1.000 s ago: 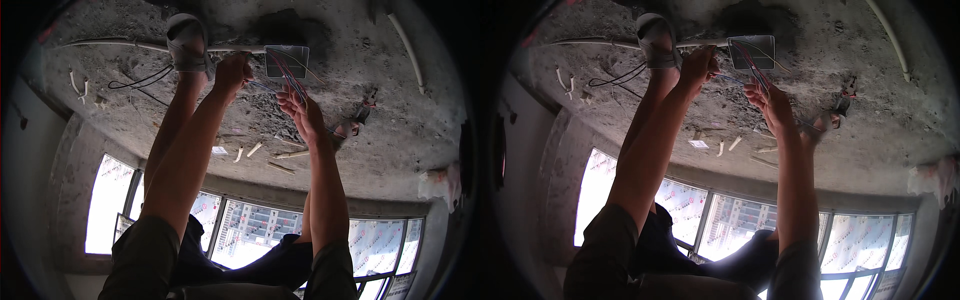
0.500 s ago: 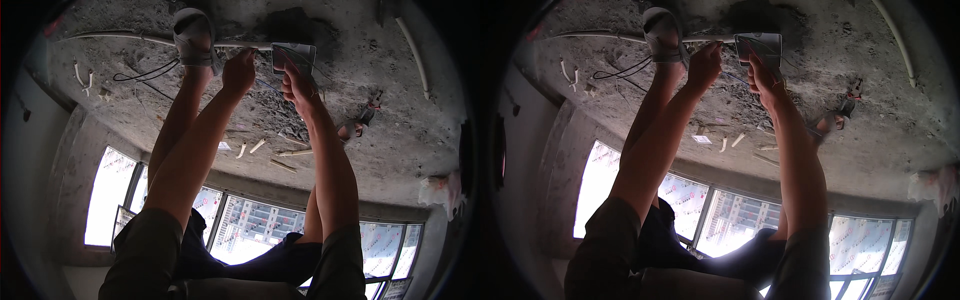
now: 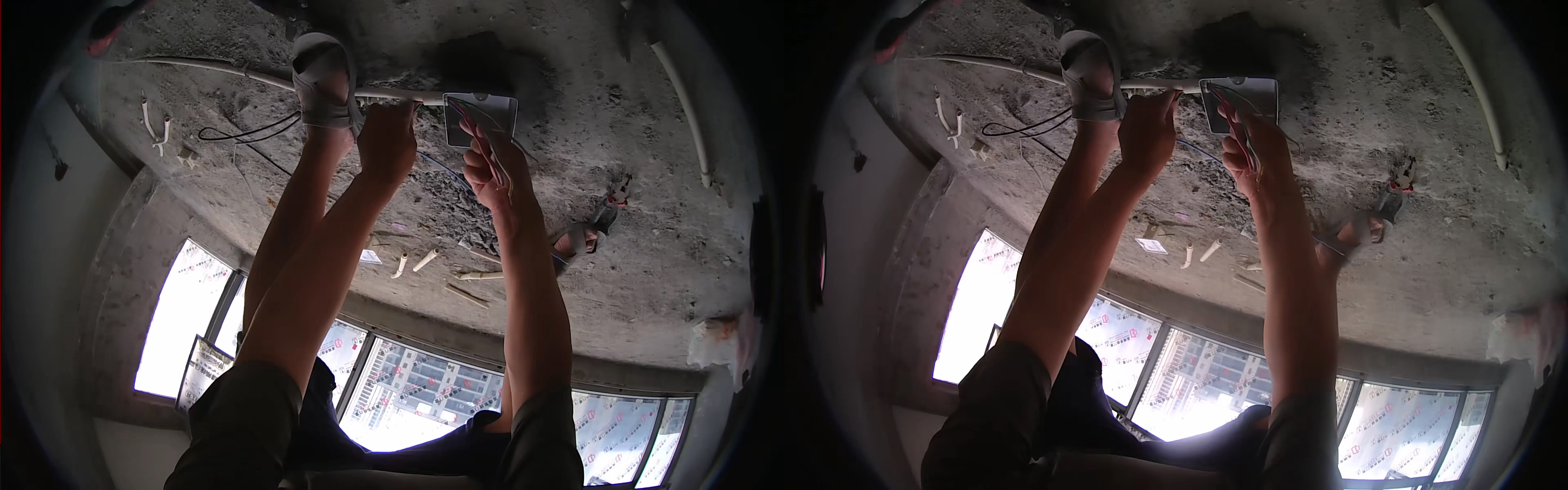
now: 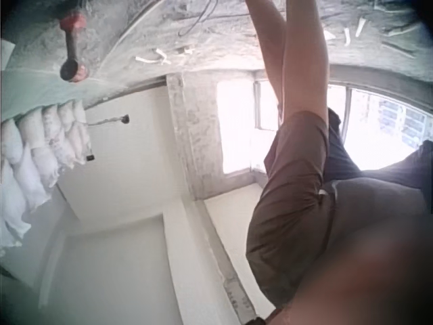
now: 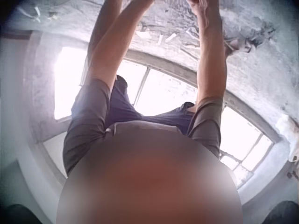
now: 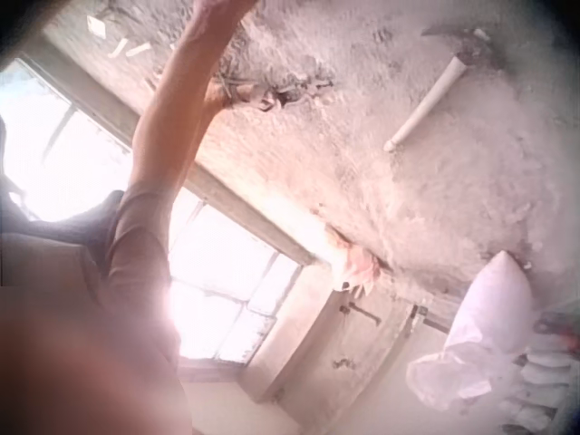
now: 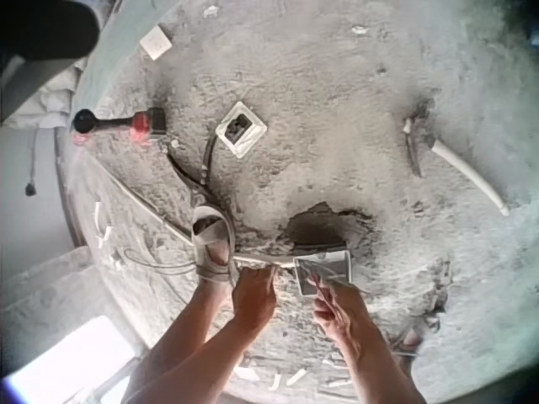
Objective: Connecting and organizing electrical wires inside a floor-mounted junction box.
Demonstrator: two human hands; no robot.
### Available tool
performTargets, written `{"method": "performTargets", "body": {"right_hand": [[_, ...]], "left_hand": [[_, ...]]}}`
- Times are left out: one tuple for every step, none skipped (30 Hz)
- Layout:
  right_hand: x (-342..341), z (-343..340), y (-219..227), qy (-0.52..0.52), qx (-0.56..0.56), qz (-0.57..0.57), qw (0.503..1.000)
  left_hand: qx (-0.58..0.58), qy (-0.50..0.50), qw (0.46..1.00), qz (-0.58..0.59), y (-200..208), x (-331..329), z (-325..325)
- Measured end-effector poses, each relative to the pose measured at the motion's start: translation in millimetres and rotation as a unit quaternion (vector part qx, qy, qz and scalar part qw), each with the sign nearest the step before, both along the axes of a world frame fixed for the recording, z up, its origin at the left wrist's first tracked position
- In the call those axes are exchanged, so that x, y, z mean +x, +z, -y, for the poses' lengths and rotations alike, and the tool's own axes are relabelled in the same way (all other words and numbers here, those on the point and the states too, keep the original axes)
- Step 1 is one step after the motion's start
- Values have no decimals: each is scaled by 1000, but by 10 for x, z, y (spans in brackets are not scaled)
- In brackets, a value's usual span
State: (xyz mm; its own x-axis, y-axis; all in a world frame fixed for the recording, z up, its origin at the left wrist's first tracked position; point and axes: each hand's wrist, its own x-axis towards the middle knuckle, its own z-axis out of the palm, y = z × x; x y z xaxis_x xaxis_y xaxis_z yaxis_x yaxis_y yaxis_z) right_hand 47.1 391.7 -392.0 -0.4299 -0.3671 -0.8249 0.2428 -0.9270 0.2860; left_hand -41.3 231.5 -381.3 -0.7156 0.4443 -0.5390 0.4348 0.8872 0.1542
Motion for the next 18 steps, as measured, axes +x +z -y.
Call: {"method": "performTargets", "body": {"right_hand": [[-21, 5, 74, 40, 4, 40, 998], [-55, 0, 139, 81, 9, 80, 993], [-126, -5, 107, 77, 26, 72, 994], [-107, -11, 72, 36, 13, 74, 996], [-129, -19, 47, 51, 8, 77, 996], [-129, -28, 50, 65, 3, 79, 995], [-125, -21, 39, 62, 8, 74, 995], [-114, 5, 49, 64, 8, 89, 994], [-133, 18, 26, 67, 8, 104, 992], [-144, 10, 34, 66, 9, 104, 992], [-156, 3, 37, 69, 22, 117, 991], [-169, -4, 33, 71, 36, 129, 988], [-222, -18, 54, 85, 51, 141, 985], [-215, -13, 34, 87, 47, 144, 985], [-199, -25, 11, 85, 40, 136, 986], [-218, -52, -30, 80, 39, 122, 989], [-213, -52, -41, 86, 29, 120, 989], [-173, -35, -17, 87, 32, 118, 989]], "left_hand": [[9, -21, 999, -38, 120, 27, 6], [4, -24, 999, -35, 114, -32, 19], [43, 6, 999, -26, 57, -137, 31], [78, 40, 996, -13, 73, -161, 37], [54, 61, 997, 3, 47, -166, 23], [51, 61, 997, 6, 100, -103, 39], [43, 76, 996, 29, 123, -84, 21], [37, 91, 994, 50, 115, -73, 26], [41, 68, 996, 26, 95, -62, 30], [42, 68, 996, 26, 116, -61, -13], [49, 46, 998, 21, 125, -66, -57], [56, 24, 998, 15, 131, -64, -101], [80, 19, 997, -1, 109, -54, -102], [76, 20, 997, 2, 104, -27, -97], [74, 23, 997, -6, 104, 6, -89], [78, 25, 996, -20, 64, -1, -103], [58, 38, 998, -12, 70, 27, -96], [61, 39, 997, -13, 42, 17, -95]]}}
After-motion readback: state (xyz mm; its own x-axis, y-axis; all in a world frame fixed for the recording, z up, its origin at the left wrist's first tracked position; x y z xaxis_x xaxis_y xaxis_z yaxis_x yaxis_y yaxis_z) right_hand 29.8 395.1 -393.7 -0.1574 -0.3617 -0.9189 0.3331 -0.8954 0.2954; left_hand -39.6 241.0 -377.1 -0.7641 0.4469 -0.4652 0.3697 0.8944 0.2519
